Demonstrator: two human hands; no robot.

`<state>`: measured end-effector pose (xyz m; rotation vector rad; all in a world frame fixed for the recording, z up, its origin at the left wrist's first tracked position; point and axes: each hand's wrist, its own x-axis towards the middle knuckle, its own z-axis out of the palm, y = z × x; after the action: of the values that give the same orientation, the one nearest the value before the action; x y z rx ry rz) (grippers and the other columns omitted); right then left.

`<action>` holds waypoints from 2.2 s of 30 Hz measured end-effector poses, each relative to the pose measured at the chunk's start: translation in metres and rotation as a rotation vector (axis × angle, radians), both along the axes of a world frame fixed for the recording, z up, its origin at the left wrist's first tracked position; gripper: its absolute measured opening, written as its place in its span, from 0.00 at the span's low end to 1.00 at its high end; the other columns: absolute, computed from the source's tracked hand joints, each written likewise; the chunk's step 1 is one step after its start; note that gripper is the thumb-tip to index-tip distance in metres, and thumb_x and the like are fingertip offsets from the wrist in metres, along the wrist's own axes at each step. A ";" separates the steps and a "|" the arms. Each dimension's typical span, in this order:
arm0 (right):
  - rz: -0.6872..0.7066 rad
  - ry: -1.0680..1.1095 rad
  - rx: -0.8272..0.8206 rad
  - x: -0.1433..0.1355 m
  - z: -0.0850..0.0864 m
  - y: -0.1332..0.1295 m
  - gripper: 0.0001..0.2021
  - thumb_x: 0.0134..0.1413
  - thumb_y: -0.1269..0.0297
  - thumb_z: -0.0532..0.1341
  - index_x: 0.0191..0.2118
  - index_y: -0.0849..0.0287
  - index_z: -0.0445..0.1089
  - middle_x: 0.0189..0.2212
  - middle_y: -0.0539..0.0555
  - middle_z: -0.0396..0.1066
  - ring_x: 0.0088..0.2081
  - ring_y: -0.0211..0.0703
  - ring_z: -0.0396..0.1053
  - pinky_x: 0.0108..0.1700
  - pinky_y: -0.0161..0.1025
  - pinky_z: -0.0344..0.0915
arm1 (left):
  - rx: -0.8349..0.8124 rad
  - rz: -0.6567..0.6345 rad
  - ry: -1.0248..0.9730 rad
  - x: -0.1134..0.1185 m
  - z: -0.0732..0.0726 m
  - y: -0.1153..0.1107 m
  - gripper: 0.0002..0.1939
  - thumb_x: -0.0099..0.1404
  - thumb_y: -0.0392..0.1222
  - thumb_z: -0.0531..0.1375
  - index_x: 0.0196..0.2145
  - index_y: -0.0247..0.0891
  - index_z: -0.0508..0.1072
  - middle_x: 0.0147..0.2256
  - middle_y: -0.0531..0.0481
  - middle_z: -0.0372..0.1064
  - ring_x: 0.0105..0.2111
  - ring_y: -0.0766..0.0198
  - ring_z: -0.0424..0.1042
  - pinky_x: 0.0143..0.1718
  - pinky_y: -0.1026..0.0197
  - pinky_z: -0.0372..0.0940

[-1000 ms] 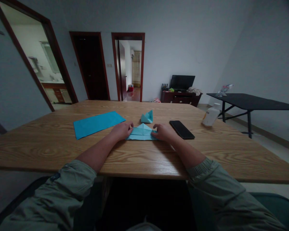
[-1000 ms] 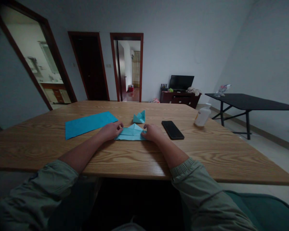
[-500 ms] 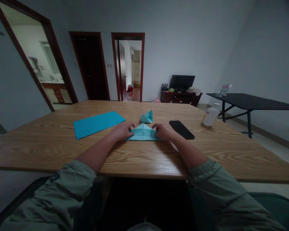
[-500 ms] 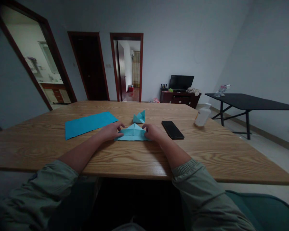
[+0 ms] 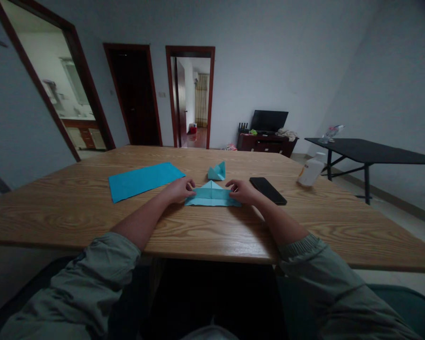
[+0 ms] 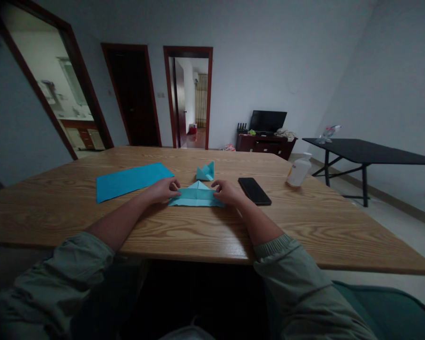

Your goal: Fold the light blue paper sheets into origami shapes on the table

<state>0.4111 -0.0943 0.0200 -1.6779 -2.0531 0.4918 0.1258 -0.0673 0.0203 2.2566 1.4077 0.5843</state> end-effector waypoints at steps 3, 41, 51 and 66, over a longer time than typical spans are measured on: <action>-0.018 0.028 0.006 0.004 -0.003 0.004 0.17 0.46 0.70 0.61 0.46 0.57 0.69 0.29 0.48 0.70 0.26 0.33 0.65 0.26 0.27 0.58 | -0.072 -0.020 -0.095 -0.005 -0.005 0.009 0.15 0.51 0.47 0.63 0.35 0.35 0.70 0.32 0.47 0.74 0.32 0.61 0.72 0.30 0.63 0.64; -0.106 -0.113 0.021 0.002 -0.005 0.003 0.17 0.44 0.53 0.65 0.38 0.58 0.72 0.32 0.52 0.73 0.27 0.37 0.66 0.25 0.31 0.55 | 0.063 -0.044 0.215 -0.002 0.000 0.000 0.19 0.53 0.56 0.61 0.35 0.39 0.77 0.34 0.48 0.75 0.32 0.62 0.70 0.28 0.65 0.57; -0.119 -0.131 -0.023 0.000 -0.006 0.003 0.16 0.42 0.52 0.66 0.36 0.56 0.74 0.30 0.53 0.73 0.26 0.38 0.67 0.24 0.31 0.55 | 0.026 -0.050 0.161 0.001 -0.003 0.000 0.18 0.52 0.53 0.61 0.35 0.38 0.77 0.32 0.49 0.74 0.29 0.63 0.69 0.27 0.66 0.56; -0.128 -0.172 -0.003 -0.005 -0.003 0.000 0.14 0.44 0.53 0.65 0.36 0.56 0.75 0.30 0.54 0.73 0.27 0.39 0.67 0.26 0.32 0.55 | 0.006 -0.034 0.218 0.006 0.006 -0.009 0.20 0.49 0.57 0.63 0.33 0.38 0.75 0.32 0.49 0.74 0.30 0.61 0.69 0.27 0.64 0.55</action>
<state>0.4062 -0.0948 0.0173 -1.8971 -2.0454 0.3187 0.1323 -0.0761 0.0264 2.4036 1.4649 0.3400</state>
